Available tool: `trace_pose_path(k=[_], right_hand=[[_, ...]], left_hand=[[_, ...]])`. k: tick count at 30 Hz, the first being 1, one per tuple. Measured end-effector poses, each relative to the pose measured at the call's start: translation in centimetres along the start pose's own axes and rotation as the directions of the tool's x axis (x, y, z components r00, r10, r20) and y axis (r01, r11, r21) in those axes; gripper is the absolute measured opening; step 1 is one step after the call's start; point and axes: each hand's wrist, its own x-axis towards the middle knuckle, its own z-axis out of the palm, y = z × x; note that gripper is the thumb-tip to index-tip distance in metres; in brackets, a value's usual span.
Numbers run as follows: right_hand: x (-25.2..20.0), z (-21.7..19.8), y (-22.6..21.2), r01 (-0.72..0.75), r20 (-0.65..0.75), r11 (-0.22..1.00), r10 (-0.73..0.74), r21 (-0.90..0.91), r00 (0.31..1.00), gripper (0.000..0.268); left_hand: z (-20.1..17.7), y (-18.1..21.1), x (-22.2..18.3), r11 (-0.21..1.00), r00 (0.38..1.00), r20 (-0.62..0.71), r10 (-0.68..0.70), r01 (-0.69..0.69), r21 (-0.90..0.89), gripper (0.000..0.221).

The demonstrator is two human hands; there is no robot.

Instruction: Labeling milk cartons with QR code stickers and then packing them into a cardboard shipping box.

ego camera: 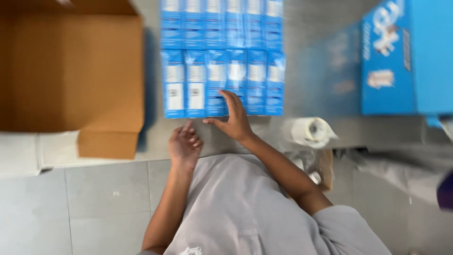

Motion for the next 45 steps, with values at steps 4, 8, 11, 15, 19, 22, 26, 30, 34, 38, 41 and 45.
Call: trace_pose_path(k=[4, 8, 11, 15, 19, 22, 26, 30, 34, 38, 41, 45], right_hand=[[-3.8, -7.1, 2.8, -0.298, -0.107, 0.942, 0.316, 0.157, 0.943, 0.080], [-8.5, -15.7, 7.4, -0.328, -0.467, 0.940, 0.332, 0.093, 0.820, 0.050], [-12.7, -21.8, 9.7, -0.540, -0.526, 0.841, 0.468, 0.019, 0.710, 0.058], [-17.8, -24.8, 13.8, -0.616, -0.470, 0.765, 0.481, -0.187, 0.740, 0.068], [-21.7, -24.6, 19.2, -0.668, -0.295, 0.739, 0.620, -0.092, 0.727, 0.051], [-22.2, -25.3, 21.9, -0.666, -0.285, 0.735, 0.670, 0.125, 0.686, 0.030], [-20.2, -28.4, 23.9, -0.434, -0.339, 0.701, 0.678, 0.566, 0.653, 0.033], [-17.4, -30.8, 25.1, -0.316, -0.398, 0.732, 0.620, 0.603, 0.676, 0.039], [-15.1, -30.8, 26.5, -0.329, -0.439, 0.727, 0.647, 0.602, 0.624, 0.043], [-12.0, -29.8, 24.8, -0.521, -0.678, 0.840, 0.470, 0.149, 0.564, 0.055], [-9.4, -29.2, 20.0, -0.492, -0.685, 0.807, 0.158, -0.326, 0.712, 0.048], [-10.5, -25.7, 18.6, -0.473, -0.621, 0.799, 0.165, -0.372, 0.766, 0.026]], left_hand=[[2.2, -1.5, -0.4, 0.993, 0.996, 0.088, -0.023, 0.013, 0.120, 0.035], [6.1, -3.8, -0.7, 0.974, 0.996, 0.091, -0.009, -0.012, 0.226, 0.031], [8.2, -6.6, 0.2, 0.946, 0.993, 0.113, -0.034, -0.004, 0.324, 0.025], [12.9, -12.1, 1.4, 0.896, 0.983, 0.159, -0.087, 0.007, 0.444, 0.025], [17.9, -18.9, 2.6, 0.594, 0.928, 0.331, -0.172, -0.170, 0.786, 0.025], [20.8, -23.9, 4.6, 0.200, 0.801, 0.552, -0.231, -0.516, 0.833, 0.028], [24.1, -28.6, 6.5, -0.243, 0.459, 0.835, -0.304, -0.884, 0.398, 0.043], [23.9, -31.7, 10.2, -0.274, 0.383, 0.836, -0.394, -0.917, 0.291, 0.042], [23.2, -32.1, 12.8, -0.109, 0.598, 0.679, -0.425, -0.779, 0.618, 0.028], [23.0, -31.1, 13.7, 0.003, 0.652, 0.658, -0.375, -0.709, 0.705, 0.023], [23.3, -30.6, 13.2, 0.006, 0.734, 0.609, -0.301, -0.637, 0.771, 0.019], [22.8, -30.4, 13.4, -0.001, 0.773, 0.600, -0.206, -0.614, 0.789, 0.017]])
